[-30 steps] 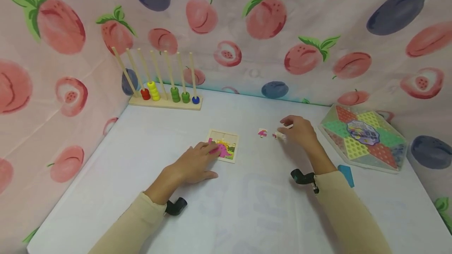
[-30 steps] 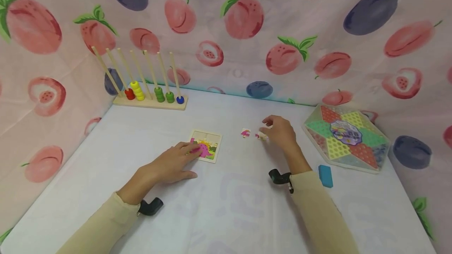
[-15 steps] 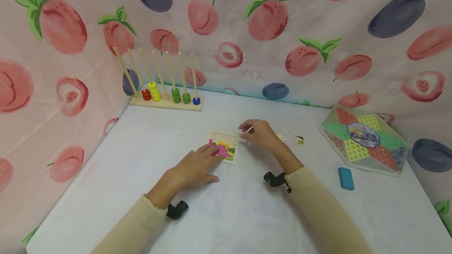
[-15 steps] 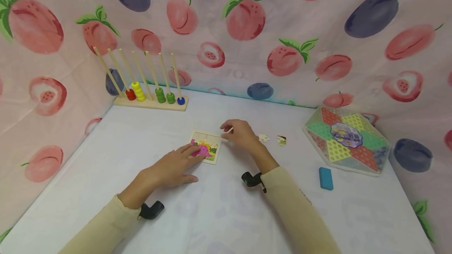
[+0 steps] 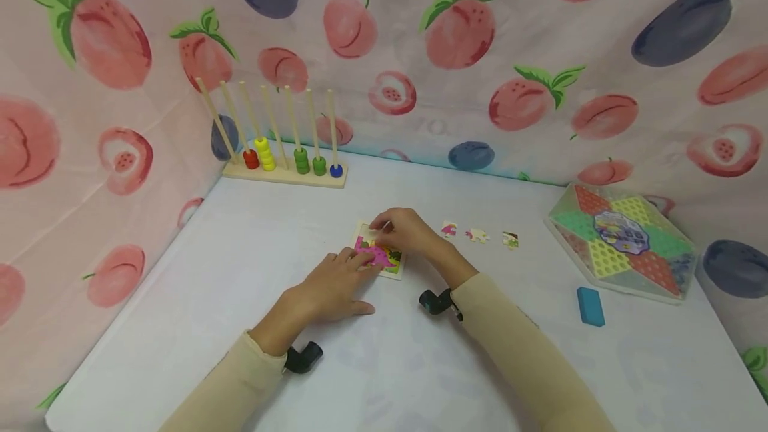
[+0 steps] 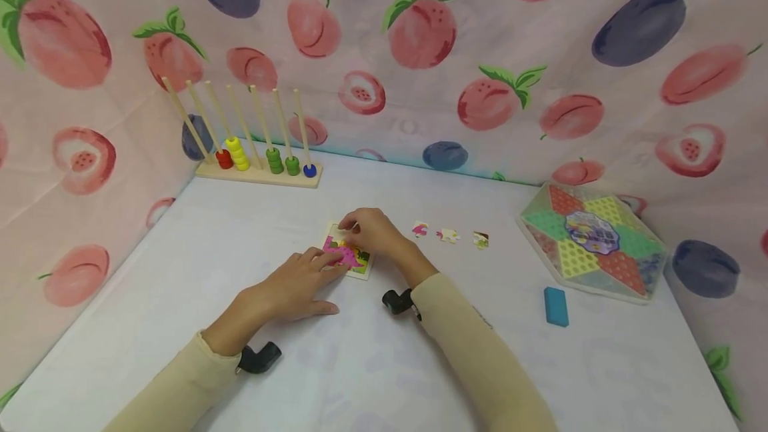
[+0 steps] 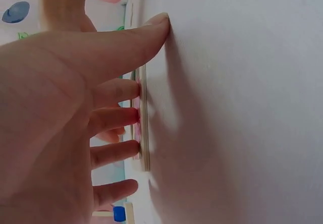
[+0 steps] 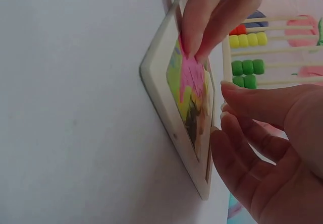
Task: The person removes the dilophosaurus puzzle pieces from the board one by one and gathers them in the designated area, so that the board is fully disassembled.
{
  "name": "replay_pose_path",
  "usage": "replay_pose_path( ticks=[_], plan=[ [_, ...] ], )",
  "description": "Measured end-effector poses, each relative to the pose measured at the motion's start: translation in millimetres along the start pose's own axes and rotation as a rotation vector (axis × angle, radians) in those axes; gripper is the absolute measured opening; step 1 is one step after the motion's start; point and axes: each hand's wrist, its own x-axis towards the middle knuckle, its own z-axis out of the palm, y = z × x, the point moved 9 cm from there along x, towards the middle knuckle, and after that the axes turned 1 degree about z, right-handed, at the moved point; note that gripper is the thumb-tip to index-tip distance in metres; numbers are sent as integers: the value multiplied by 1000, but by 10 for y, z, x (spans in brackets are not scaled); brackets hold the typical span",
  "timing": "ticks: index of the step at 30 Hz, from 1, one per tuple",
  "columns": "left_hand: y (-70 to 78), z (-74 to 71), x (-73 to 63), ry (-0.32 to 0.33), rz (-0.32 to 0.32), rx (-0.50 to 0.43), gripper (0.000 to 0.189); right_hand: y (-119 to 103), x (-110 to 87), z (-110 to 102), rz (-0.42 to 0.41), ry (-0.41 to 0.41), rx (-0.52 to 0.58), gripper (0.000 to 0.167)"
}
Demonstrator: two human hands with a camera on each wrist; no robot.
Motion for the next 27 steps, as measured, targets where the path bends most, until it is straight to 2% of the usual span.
replay_pose_path(
  ticks=[5, 15, 27],
  plan=[
    [-6, -37, -44, 7, -1, 7, 74, -38, 50, 88, -15, -37, -29, 28],
    [-29, -42, -82, 16, 55, 2, 73, -37, 82, 119, -73, -60, -54, 18],
    [-97, 0, -92, -31, 22, -52, 78, -53, 119, 132, -74, -124, -74, 14]
  ],
)
